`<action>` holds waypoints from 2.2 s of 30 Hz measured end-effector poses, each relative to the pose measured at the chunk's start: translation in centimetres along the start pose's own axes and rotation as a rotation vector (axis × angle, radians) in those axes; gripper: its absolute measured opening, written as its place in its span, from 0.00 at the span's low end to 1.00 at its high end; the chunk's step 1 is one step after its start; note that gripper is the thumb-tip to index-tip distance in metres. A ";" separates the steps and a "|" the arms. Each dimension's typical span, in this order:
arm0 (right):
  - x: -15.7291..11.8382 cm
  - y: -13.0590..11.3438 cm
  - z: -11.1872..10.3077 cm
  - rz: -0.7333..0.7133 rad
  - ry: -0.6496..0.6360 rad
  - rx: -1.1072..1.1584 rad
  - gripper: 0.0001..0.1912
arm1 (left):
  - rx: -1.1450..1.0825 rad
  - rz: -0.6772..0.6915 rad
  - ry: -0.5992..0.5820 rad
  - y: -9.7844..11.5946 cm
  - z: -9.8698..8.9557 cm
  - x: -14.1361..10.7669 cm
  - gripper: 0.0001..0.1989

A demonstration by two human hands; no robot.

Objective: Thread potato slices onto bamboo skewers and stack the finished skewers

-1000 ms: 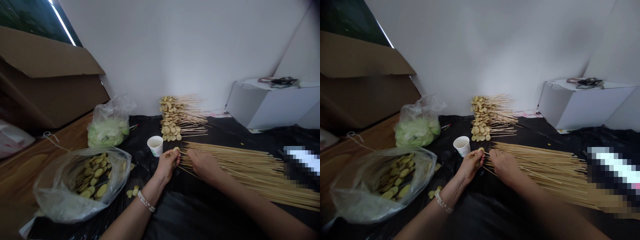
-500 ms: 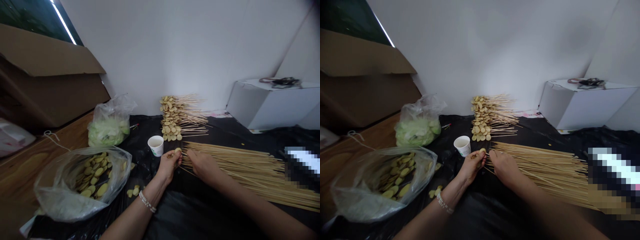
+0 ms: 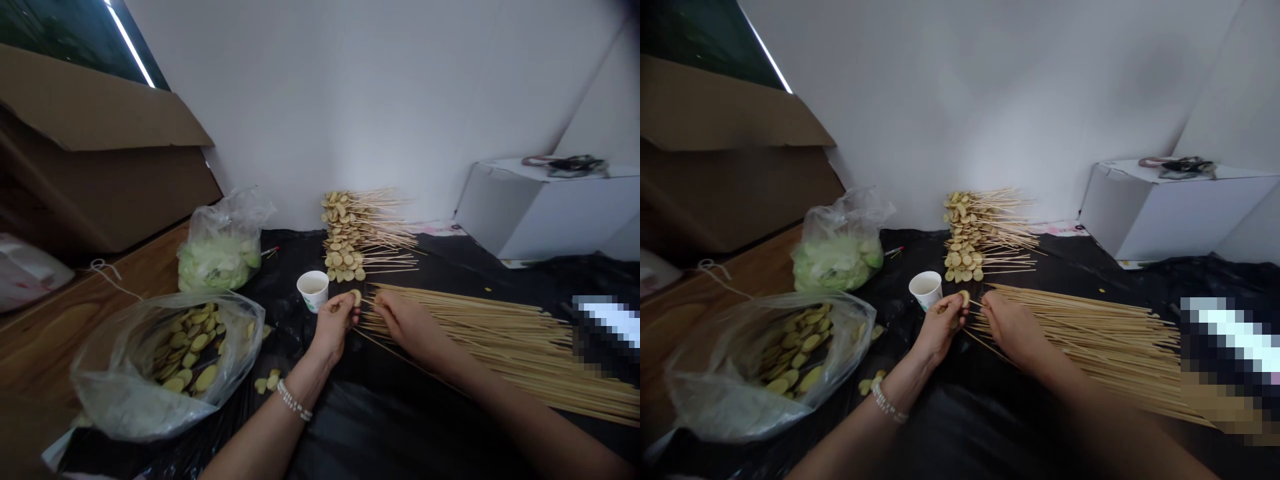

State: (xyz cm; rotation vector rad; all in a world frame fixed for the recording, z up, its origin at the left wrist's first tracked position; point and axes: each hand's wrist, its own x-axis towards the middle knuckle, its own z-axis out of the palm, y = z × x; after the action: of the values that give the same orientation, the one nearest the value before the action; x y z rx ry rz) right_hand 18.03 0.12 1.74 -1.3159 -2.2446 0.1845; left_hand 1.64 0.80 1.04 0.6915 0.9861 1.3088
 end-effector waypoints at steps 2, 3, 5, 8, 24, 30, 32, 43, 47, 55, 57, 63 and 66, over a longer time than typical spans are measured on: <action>-0.1 0.1 0.1 -0.027 0.036 -0.031 0.09 | -0.006 0.020 0.020 0.0 -0.1 0.1 0.19; -0.2 0.0 0.1 -0.041 0.046 -0.071 0.09 | -0.007 0.030 0.021 -0.1 -0.1 0.1 0.19; -0.4 -0.1 0.2 -0.062 0.043 -0.186 0.09 | -0.004 0.040 0.003 -0.1 -0.1 0.1 0.18; -0.6 -0.5 0.3 -0.062 0.002 -0.322 0.08 | 0.001 0.027 -0.020 -0.1 -0.1 0.1 0.18; -0.8 -1.2 0.4 -0.034 -0.025 -0.396 0.11 | 0.032 -0.029 -0.033 -0.5 0.1 -0.4 0.19; -0.4 -1.0 0.2 0.059 -0.153 -0.239 0.11 | 0.066 -0.047 -0.039 -0.5 0.2 -0.5 0.19; -0.2 -0.8 0.0 0.083 -0.172 -0.149 0.11 | 0.080 -0.054 -0.042 -0.5 0.2 -0.6 0.19; 0.5 -0.3 -1.2 0.255 -0.334 0.578 0.15 | 0.108 -0.054 -0.081 -0.2 0.4 -1.0 0.19; 0.6 -0.1 -0.8 0.133 -0.143 0.367 0.15 | 0.067 -0.011 -0.075 0.3 0.5 -0.7 0.20; -0.2 0.1 0.0 -0.084 0.074 -0.071 0.11 | 0.044 0.045 0.020 0.4 0.1 -0.1 0.19; -0.4 0.0 0.1 -0.098 0.074 -0.230 0.12 | 0.043 0.034 0.010 0.4 0.1 -0.2 0.19; -0.4 -0.6 0.1 0.031 -0.064 -0.201 0.13 | 0.049 0.016 -0.011 0.4 0.1 -0.4 0.19; 0.0 -0.5 -0.2 0.070 -0.097 -0.075 0.14 | 0.051 0.013 -0.013 0.5 0.0 -0.2 0.18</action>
State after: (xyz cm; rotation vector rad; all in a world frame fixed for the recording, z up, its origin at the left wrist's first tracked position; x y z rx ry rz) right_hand 17.74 -0.23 2.11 -1.4549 -2.3079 0.1946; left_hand 1.44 0.67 1.52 0.7456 1.0084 1.2932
